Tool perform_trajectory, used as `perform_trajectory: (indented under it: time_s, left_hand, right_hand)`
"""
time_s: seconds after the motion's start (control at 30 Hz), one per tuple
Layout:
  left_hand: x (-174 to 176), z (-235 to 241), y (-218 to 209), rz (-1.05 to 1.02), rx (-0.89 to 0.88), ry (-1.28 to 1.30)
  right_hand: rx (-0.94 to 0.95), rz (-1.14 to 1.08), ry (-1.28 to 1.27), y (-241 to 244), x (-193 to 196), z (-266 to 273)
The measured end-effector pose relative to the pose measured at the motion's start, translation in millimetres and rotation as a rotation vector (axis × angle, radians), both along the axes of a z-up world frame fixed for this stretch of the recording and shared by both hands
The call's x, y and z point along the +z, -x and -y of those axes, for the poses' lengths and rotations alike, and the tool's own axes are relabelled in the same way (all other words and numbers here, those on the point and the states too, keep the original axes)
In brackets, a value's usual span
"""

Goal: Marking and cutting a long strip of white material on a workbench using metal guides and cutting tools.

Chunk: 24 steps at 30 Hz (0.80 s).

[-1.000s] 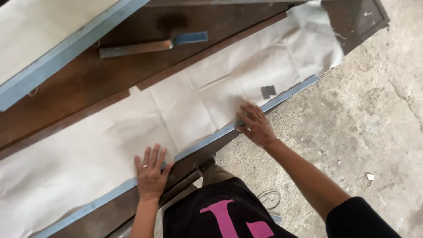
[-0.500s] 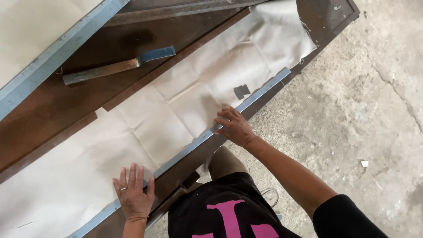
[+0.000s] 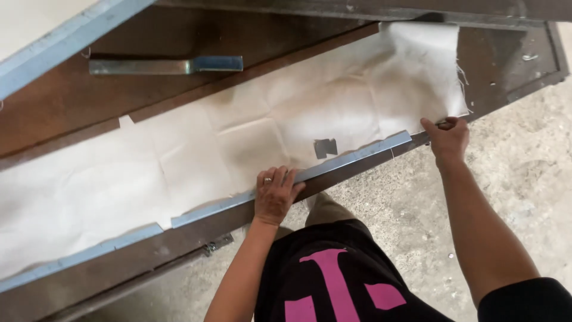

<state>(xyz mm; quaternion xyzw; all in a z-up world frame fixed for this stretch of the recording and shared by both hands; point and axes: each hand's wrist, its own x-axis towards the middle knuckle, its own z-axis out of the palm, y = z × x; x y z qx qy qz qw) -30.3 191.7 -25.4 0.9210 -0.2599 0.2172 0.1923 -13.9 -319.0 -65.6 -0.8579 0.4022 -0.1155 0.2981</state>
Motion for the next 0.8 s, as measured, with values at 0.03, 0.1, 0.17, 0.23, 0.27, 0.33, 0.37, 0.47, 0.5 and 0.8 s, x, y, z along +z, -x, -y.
perform_trajectory:
  time_s: [0.03, 0.1, 0.17, 0.23, 0.27, 0.33, 0.37, 0.47, 0.5, 0.8]
  left_hand:
    - [-1, 3, 2, -0.009, 0.015, -0.007]
    - [-2, 7, 4, -0.017, 0.072, -0.023]
    - [-6, 9, 3, -0.015, 0.086, -0.024]
    - [-9, 10, 5, -0.006, 0.09, -0.023]
    - [-11, 11, 7, -0.019, 0.067, -0.015]
    - [-2, 9, 6, -0.024, 0.042, -0.01]
    - [5, 10, 4, 0.0, -0.005, -0.056]
    - [10, 18, -14, 0.032, -0.066, -0.105]
    - [8, 19, -17, 0.024, -0.07, -0.119]
    - [1, 19, -24, -0.026, -0.044, -0.12]
  right_hand:
    - [0.015, -0.009, -0.007, 0, 0, 4]
    - [0.066, -0.065, 0.045, -1, 4, 11]
    - [0.086, -0.083, 0.061, -5, 10, 6]
    - [0.096, -0.095, 0.079, -7, 27, -13]
    - [0.22, -0.056, 0.312, -8, 41, -31]
    - [0.341, -0.008, 0.544, -19, 61, -69]
    - [0.485, 0.065, 0.541, -25, 69, -85]
    - [0.512, 0.166, 0.518, -43, 68, -68]
    - [0.41, 0.188, 0.481, -44, 62, -53]
    - [-0.058, -0.132, -0.207, -25, 42, 53]
